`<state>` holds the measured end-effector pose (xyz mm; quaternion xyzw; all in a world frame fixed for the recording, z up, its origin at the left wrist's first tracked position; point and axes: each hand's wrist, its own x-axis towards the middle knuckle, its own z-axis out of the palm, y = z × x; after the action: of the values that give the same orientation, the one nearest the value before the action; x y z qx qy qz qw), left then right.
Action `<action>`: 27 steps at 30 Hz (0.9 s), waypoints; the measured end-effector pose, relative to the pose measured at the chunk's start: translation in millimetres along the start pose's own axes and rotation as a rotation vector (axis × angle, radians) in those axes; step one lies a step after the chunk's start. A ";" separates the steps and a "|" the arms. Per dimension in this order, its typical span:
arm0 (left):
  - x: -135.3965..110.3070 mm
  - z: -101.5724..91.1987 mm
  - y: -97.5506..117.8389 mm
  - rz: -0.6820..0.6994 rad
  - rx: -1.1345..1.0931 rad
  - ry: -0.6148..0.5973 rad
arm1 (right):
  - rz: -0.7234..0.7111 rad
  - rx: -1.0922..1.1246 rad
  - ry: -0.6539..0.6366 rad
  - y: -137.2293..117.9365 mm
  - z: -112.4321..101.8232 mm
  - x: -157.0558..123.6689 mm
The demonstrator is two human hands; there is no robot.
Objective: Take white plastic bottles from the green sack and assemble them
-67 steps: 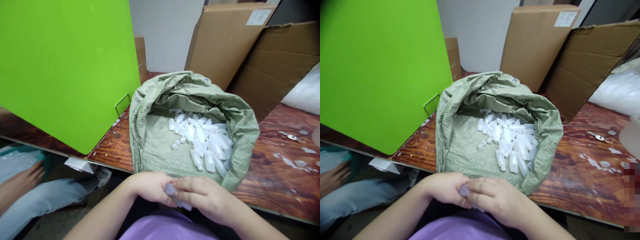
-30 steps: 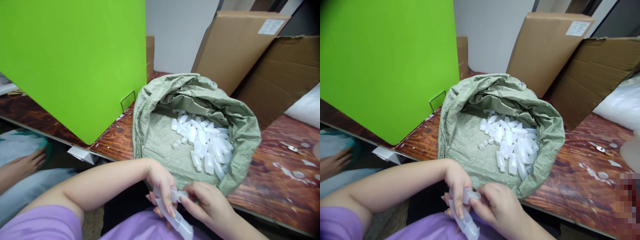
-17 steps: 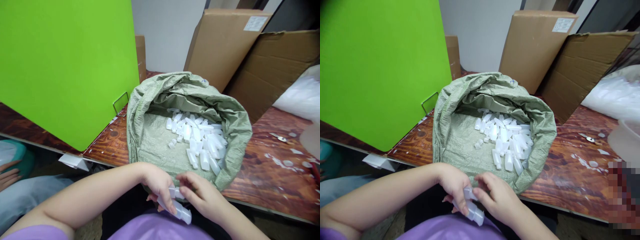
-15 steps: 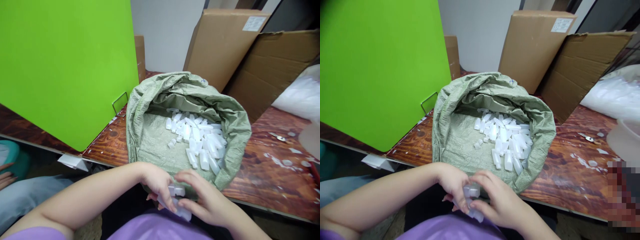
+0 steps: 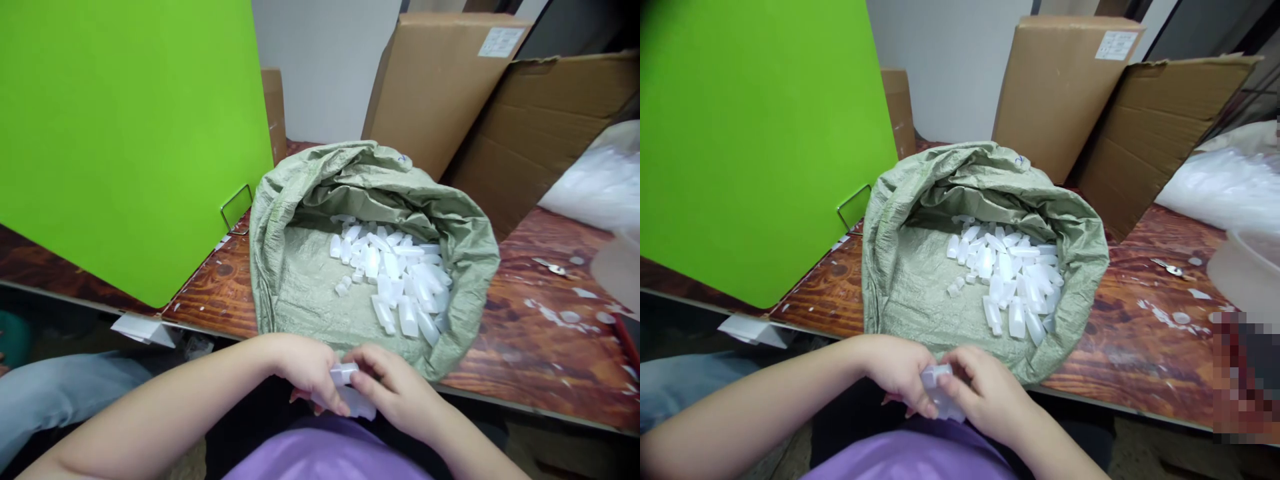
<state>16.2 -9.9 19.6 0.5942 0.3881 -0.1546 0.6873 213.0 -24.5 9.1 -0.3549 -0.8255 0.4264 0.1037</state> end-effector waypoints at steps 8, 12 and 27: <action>-5.5 13.8 -11.1 0.023 0.054 0.113 | -0.078 -0.116 -0.023 -8.8 8.9 5.7; -15.7 24.0 -6.8 -0.070 0.325 0.352 | 0.004 0.022 0.015 -9.6 23.6 11.3; -48.0 55.1 -124.3 -0.139 -0.362 0.337 | -0.175 -0.800 0.075 23.8 -38.3 100.6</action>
<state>-79.5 -104.0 -33.0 0.4509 0.5584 -0.0282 0.6957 170.0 76.6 0.8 -0.3109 -0.9489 0.0479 0.0234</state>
